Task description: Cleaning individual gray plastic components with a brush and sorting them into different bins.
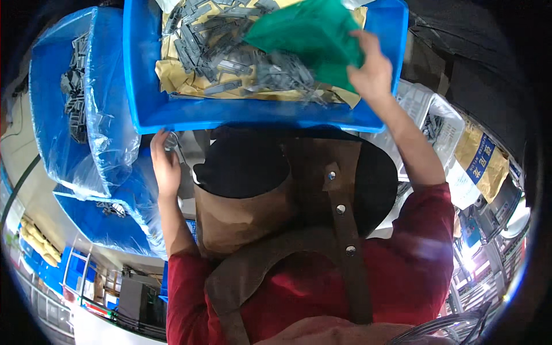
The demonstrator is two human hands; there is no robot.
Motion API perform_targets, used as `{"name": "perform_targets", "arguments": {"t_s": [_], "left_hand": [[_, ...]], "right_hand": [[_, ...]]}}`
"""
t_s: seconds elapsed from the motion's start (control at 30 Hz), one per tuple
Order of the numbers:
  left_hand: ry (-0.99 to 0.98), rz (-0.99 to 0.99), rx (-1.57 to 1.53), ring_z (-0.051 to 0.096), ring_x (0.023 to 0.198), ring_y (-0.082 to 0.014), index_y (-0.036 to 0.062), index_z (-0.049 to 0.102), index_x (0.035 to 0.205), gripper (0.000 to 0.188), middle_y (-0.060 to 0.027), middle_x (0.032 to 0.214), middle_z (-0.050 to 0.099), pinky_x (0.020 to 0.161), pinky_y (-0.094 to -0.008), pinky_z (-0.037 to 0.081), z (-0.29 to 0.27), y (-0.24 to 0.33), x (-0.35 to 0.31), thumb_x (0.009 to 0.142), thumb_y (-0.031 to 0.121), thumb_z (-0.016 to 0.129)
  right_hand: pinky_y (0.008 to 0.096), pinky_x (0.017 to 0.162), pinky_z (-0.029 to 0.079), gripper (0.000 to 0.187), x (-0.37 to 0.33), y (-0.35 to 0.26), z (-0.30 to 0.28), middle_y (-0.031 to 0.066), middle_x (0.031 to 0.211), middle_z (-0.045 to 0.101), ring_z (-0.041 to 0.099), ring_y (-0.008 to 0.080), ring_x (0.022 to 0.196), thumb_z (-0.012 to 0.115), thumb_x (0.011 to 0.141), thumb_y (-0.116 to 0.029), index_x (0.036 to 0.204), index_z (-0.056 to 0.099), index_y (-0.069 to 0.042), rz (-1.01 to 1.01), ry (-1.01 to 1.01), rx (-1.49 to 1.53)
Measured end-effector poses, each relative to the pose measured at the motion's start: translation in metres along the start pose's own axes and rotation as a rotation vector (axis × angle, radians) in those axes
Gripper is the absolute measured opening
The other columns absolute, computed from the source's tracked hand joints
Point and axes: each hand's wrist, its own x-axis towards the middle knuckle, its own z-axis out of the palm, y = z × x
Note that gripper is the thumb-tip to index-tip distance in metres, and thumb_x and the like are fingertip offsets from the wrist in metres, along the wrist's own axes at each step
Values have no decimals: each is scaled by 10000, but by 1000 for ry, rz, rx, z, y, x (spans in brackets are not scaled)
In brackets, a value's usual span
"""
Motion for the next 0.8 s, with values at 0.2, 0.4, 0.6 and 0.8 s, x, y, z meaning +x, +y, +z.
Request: {"name": "perform_targets", "arguments": {"t_s": [0.2, 0.4, 0.6, 0.8], "left_hand": [[-123, 225, 62, 489, 1081, -372, 20, 514, 1124, 396, -196, 1121, 535, 939, -408, 388, -7, 38, 67, 742, -85, 501], [-441, -29, 315, 553, 953, -422, -21, 530, 1087, 329, -258, 984, 597, 837, -438, 445, 90, -36, 149, 790, 119, 537], [-748, -12, 515, 575, 977, -404, -46, 621, 965, 401, -281, 990, 605, 841, -431, 457, 144, -69, 175, 749, 285, 555], [-830, 162, 221, 595, 874, -415, -50, 636, 887, 339, -261, 927, 628, 730, -420, 473, 144, -125, 193, 757, 233, 500]], "right_hand": [[417, 716, 504, 556, 24, 5, -34, 136, 1018, 612, 625, 350, 828, 606, 682, -41, 1200, 437, -155, -46, 261, -270], [480, 654, 479, 594, -10, 0, 3, 192, 829, 623, 602, 402, 733, 592, 670, -47, 1210, 385, -182, 165, 17, -210], [380, 665, 481, 623, -12, -35, 5, 186, 908, 637, 635, 315, 785, 626, 630, -4, 1198, 404, -132, 291, -37, 52], [230, 661, 463, 595, 26, -31, 9, 84, 911, 629, 580, 132, 752, 601, 660, 63, 1205, 394, -52, 335, 74, 449]]}}
